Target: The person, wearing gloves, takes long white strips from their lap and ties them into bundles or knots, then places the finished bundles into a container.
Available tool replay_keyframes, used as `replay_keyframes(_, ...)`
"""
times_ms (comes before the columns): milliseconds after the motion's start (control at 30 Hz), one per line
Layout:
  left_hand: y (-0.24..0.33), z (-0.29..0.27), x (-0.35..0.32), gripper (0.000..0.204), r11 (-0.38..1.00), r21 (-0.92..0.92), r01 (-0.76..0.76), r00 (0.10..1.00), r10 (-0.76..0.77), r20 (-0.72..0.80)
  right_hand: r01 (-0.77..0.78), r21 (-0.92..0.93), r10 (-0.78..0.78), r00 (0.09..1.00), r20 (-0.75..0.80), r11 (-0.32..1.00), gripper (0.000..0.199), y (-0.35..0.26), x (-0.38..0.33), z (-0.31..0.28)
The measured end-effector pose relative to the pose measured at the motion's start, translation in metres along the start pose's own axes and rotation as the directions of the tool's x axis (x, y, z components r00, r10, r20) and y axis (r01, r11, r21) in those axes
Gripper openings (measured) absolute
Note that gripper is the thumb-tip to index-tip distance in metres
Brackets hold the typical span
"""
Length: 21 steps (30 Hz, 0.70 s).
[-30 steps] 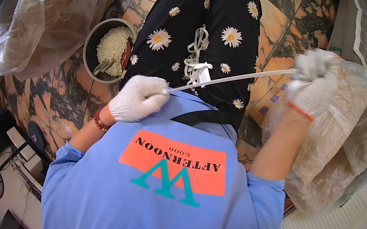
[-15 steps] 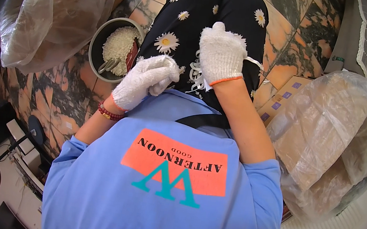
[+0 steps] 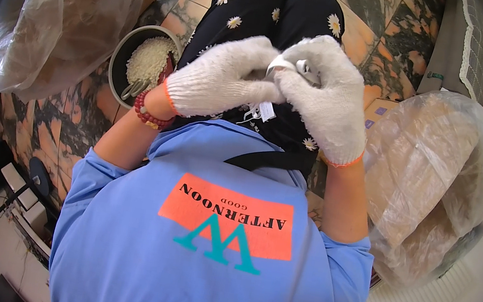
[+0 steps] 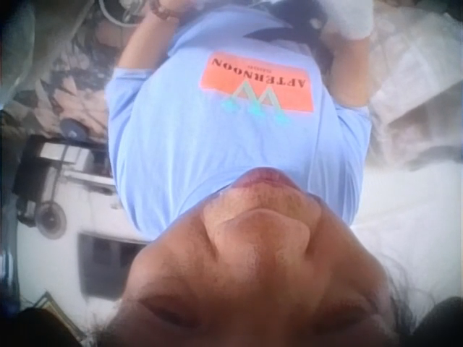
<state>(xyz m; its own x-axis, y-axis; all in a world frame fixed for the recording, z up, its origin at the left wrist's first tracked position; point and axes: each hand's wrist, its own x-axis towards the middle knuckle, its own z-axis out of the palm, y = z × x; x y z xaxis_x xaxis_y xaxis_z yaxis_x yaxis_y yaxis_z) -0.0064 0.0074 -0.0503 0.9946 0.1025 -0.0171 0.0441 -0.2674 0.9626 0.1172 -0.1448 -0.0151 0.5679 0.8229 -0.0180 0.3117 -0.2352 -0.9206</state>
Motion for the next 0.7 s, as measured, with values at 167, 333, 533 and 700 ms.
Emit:
replay_keyframes(167, -0.012, 0.009, -0.007, 0.028, 0.993, -0.076, -0.095, 0.989, 0.103, 0.104, -0.176, 0.541, 0.221, 0.975, -0.018, 0.823, 0.020, 0.002, -0.004, -0.002)
replay_keyframes(333, -0.021, 0.016, -0.025, 0.029, 0.987, -0.150, 0.051, 0.993, -0.034, 0.110, -0.239, 0.826, 0.401, 0.916, 0.018, 0.510, 0.023, 0.019, -0.005, -0.004)
replay_keyframes(533, -0.018, 0.002, -0.055, 0.030, 0.985, -0.096, 0.143, 0.973, -0.122, 0.195, -0.021, 0.965, 0.249, 0.967, -0.046, 0.263, 0.030, 0.069, 0.011, -0.077)
replay_keyframes(700, -0.016, -0.003, -0.068, 0.028, 0.764, -0.440, 0.472, 0.876, -0.464, 0.133, 0.095, 0.964, 0.186, 0.972, -0.144, 0.250, 0.034, 0.079, -0.009, -0.131)
